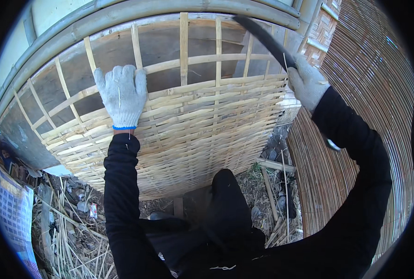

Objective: Assembling and securing a woven bamboo mat by attaching bamboo strips.

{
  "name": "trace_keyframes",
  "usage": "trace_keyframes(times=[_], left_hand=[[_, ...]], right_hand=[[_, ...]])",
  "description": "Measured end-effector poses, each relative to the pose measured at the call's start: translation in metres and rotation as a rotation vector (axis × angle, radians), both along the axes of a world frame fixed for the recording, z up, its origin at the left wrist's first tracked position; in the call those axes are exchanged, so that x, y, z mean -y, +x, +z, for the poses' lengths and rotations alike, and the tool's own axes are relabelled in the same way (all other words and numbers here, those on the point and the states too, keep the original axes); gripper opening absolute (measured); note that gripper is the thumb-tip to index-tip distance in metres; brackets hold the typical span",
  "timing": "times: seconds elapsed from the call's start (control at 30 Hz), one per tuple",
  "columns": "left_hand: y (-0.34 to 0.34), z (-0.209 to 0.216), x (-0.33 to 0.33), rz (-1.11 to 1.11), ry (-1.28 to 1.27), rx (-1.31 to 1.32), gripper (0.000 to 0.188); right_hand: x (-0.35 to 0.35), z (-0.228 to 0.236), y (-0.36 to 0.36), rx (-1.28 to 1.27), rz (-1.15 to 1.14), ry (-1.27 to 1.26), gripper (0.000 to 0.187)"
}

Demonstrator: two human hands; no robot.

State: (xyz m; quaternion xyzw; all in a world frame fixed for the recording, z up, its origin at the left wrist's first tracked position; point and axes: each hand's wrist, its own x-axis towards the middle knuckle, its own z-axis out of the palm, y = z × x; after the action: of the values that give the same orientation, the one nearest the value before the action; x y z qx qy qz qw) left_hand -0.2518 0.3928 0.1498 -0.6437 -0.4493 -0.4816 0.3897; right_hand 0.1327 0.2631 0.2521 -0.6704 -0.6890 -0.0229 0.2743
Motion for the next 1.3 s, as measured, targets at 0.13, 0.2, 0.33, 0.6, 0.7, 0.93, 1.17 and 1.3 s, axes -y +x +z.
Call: trace_keyframes(times=[0.13,0.2,0.33,0.6,0.7,0.93,1.17,1.3], left_hand=[[-0.001,-0.002,0.001,-0.041,0.003,0.012,0.018],[-0.004,-0.005,0.0,-0.043,0.01,0.0,0.019],[-0.005,-0.004,0.003,-0.034,-0.011,0.015,0.02],[0.001,-0.012,0.003,-0.062,-0.074,0.025,0.021],[-0.004,-0.012,0.0,-0.047,-0.072,0.038,0.02],[-0.008,-0.017,-0.005,-0.113,0.019,0.067,0.019],[-0.004,-0.013,-0.003,-0.131,-0.036,0.079,0.025],[-0.001,-0.058,-0.018,-1.589,-0.31,1.292,0.04]], right_hand=[[0.003,-0.008,-0.004,0.301,0.124,-0.129,0.021],[-0.004,-0.004,-0.01,0.178,0.076,-0.092,0.022],[-0.005,-0.02,-0.006,0.16,0.065,-0.112,0.021],[-0.008,-0.04,0.006,0.158,0.134,-0.069,0.017],[-0.006,-0.026,-0.002,0.239,0.208,-0.125,0.018],[0.019,0.019,-0.105,-0.566,0.459,0.08,0.034],[-0.022,0.031,-0.247,-0.435,0.706,-0.083,0.023],[-0.056,0.005,-0.289,0.53,0.709,-0.171,0.027]])
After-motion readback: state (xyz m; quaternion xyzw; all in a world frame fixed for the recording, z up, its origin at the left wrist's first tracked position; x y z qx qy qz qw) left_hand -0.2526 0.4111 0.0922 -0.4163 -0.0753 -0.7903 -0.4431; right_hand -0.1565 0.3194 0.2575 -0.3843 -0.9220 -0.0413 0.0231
